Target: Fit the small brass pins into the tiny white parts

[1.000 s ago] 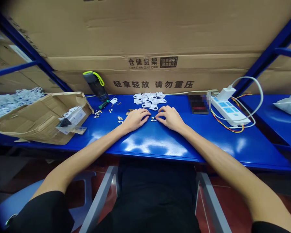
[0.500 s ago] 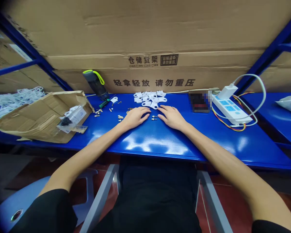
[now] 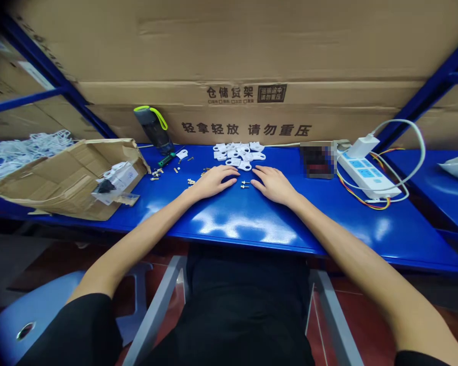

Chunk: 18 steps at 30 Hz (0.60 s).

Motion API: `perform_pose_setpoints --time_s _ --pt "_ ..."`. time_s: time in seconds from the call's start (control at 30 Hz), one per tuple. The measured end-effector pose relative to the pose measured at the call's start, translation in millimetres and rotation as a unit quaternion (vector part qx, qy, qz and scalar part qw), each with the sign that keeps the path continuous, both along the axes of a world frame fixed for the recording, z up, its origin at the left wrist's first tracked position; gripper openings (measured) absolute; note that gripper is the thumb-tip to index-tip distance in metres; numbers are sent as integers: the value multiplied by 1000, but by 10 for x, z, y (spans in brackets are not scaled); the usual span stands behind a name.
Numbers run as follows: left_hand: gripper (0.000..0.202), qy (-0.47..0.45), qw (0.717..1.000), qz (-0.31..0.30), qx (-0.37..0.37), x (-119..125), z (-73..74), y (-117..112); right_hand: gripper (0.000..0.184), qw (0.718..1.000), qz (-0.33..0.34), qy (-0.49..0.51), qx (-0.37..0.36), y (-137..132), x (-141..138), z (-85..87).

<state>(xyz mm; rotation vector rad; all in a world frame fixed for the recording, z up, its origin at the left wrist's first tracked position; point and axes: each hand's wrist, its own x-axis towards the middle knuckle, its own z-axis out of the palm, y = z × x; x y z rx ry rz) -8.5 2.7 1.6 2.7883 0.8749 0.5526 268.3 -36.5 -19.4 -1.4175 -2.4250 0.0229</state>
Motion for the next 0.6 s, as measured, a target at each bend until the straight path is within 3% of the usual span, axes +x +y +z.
perform_pose_setpoints --time_s 0.6 --pt "36 3 1000 2 -2 -15 11 -1 56 1000 0 -4 -9 -26 -3 79"
